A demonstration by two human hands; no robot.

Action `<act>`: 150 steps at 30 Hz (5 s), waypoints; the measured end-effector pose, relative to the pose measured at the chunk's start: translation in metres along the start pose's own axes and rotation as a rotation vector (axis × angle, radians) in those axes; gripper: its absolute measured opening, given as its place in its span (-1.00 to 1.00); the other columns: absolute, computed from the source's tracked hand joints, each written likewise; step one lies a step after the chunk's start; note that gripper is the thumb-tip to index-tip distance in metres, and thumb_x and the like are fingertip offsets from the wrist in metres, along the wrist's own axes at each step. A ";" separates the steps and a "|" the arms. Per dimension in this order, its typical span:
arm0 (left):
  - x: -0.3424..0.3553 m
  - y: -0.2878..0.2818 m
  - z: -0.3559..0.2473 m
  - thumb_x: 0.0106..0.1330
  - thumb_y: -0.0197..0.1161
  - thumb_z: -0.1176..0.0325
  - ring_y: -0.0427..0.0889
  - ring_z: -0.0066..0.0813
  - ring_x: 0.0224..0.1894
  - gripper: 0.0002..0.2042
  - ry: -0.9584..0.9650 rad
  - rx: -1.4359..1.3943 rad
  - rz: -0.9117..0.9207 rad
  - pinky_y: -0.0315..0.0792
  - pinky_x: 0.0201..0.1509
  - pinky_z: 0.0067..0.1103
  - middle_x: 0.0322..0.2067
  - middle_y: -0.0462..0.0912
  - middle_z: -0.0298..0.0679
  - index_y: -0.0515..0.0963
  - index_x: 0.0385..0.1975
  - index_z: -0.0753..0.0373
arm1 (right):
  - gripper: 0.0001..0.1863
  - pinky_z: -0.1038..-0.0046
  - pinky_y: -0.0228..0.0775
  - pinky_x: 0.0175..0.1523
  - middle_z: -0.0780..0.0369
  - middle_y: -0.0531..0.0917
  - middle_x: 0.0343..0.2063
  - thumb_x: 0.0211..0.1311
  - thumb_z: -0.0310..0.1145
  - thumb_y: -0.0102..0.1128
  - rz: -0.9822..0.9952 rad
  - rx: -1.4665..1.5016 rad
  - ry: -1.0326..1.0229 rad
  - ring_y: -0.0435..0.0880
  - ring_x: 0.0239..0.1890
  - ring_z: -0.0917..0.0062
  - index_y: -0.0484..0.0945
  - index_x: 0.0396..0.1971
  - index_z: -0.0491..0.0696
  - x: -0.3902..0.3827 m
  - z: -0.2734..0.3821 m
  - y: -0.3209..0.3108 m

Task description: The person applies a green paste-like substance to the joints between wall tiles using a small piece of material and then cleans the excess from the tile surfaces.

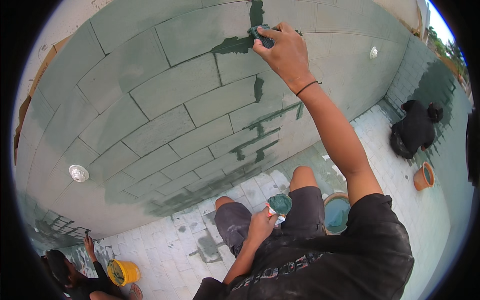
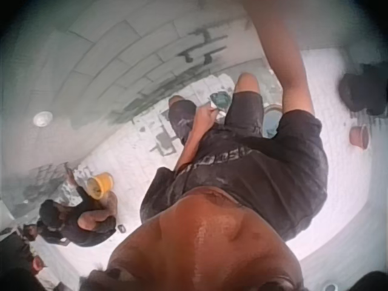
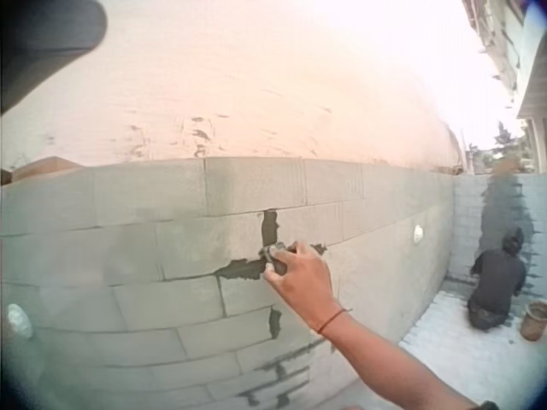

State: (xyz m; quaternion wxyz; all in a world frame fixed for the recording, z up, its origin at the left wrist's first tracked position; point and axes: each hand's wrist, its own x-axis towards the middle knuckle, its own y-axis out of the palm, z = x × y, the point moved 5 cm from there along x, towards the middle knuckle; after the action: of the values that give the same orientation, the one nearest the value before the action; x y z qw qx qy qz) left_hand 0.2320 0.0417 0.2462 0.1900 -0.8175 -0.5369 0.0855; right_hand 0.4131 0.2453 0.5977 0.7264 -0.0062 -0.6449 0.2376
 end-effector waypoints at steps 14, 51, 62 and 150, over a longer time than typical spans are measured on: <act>-0.005 -0.009 0.002 0.34 0.32 0.40 0.75 0.11 -0.37 -0.77 0.064 0.008 -0.032 0.57 -0.32 -0.26 -0.45 0.68 0.18 0.59 -0.15 0.45 | -0.62 0.29 0.57 -0.19 0.13 0.67 -0.27 0.06 -0.14 0.43 -0.355 0.358 -0.101 0.69 -0.28 0.26 0.80 -0.11 0.05 0.034 0.058 0.008; -0.010 -0.011 0.008 0.34 0.32 0.43 0.80 -0.13 -0.45 -0.79 0.059 -0.058 -0.015 0.63 -0.40 -0.38 -0.49 0.72 0.08 0.59 -0.17 0.47 | -0.64 0.27 0.56 -0.18 0.15 0.60 -0.28 -0.01 -0.19 0.43 -0.380 0.135 0.091 0.66 -0.26 0.28 0.83 -0.15 0.09 0.017 0.019 0.014; -0.011 -0.010 0.006 0.36 0.30 0.44 0.80 -0.14 -0.44 -0.80 0.021 -0.073 0.009 0.63 -0.40 -0.40 -0.48 0.73 0.07 0.60 -0.14 0.45 | -0.67 0.34 0.54 -0.06 0.27 0.62 -0.15 0.08 -0.40 0.39 -0.538 0.067 -0.260 0.58 -0.12 0.35 0.80 -0.10 0.16 0.042 0.024 0.008; -0.005 -0.002 0.013 0.36 0.31 0.44 0.80 -0.12 -0.43 -0.79 -0.009 -0.074 0.045 0.62 -0.41 -0.39 -0.47 0.73 0.08 0.60 -0.12 0.45 | -0.65 0.34 0.53 -0.30 0.20 0.62 -0.45 -0.10 -0.12 0.47 -0.326 0.341 0.089 0.63 -0.45 0.34 0.83 -0.31 0.00 0.037 0.022 0.005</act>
State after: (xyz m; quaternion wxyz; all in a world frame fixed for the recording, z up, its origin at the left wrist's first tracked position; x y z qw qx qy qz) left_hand 0.2232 0.0405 0.2346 0.1554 -0.8354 -0.5220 0.0736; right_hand 0.3922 0.2564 0.6338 0.7735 0.2102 -0.5551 0.2224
